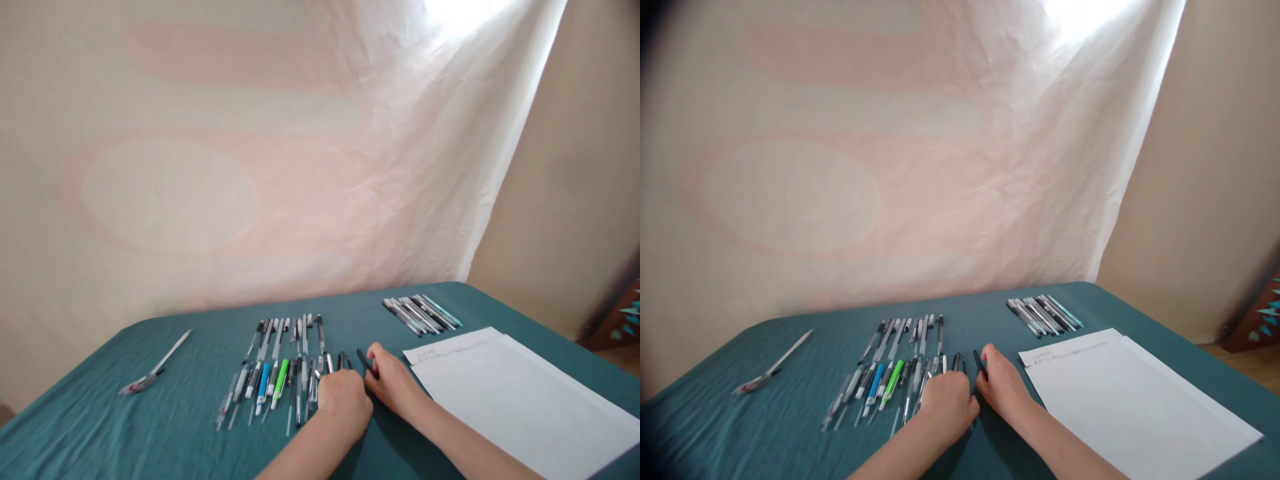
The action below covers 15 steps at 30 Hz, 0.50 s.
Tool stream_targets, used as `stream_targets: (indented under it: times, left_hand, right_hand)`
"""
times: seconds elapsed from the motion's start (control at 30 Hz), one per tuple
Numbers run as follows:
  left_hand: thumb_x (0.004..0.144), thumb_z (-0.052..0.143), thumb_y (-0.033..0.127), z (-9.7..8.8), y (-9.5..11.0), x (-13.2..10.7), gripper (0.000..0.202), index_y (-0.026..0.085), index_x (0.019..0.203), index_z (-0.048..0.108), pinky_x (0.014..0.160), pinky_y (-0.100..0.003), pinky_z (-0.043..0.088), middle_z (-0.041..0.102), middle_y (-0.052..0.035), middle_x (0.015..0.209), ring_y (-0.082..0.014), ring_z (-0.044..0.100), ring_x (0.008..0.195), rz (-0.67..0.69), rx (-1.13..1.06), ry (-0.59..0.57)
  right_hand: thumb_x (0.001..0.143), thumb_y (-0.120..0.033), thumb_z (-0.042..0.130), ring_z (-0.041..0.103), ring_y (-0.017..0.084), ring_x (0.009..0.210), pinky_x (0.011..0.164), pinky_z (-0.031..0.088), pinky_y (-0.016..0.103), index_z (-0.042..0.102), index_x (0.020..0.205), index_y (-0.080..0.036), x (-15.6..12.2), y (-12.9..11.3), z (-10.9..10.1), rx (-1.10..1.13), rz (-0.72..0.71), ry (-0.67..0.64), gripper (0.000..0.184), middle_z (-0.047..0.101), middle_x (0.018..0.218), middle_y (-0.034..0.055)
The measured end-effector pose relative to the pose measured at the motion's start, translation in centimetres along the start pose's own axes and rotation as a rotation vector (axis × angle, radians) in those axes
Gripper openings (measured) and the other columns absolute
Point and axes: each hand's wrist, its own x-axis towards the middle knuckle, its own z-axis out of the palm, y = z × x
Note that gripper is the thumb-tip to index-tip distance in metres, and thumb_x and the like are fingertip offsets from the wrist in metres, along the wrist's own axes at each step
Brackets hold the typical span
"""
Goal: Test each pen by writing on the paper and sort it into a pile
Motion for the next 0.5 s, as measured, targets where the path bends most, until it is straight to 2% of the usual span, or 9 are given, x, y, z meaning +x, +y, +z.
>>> stream_targets:
  times: [0.5]
  left_hand:
    - [0.068, 0.057, 0.021, 0.23, -0.24, 0.96, 0.032, 0.008, 0.095, 0.067, 0.076, -0.041, 0.051, 0.067, -0.0195, 0.093, -0.0316, 0.064, 0.089, -0.039, -0.066, -0.033]
  right_hand:
    - [0.072, -0.013, 0.047, 0.05, 0.014, 0.06, 0.056, 0.031, 0.022, 0.045, 0.085, -0.02, 0.23, 0.45, 0.63, -0.097, -0.024, 0.034, 0.014, 0.051, 0.068, -0.0005]
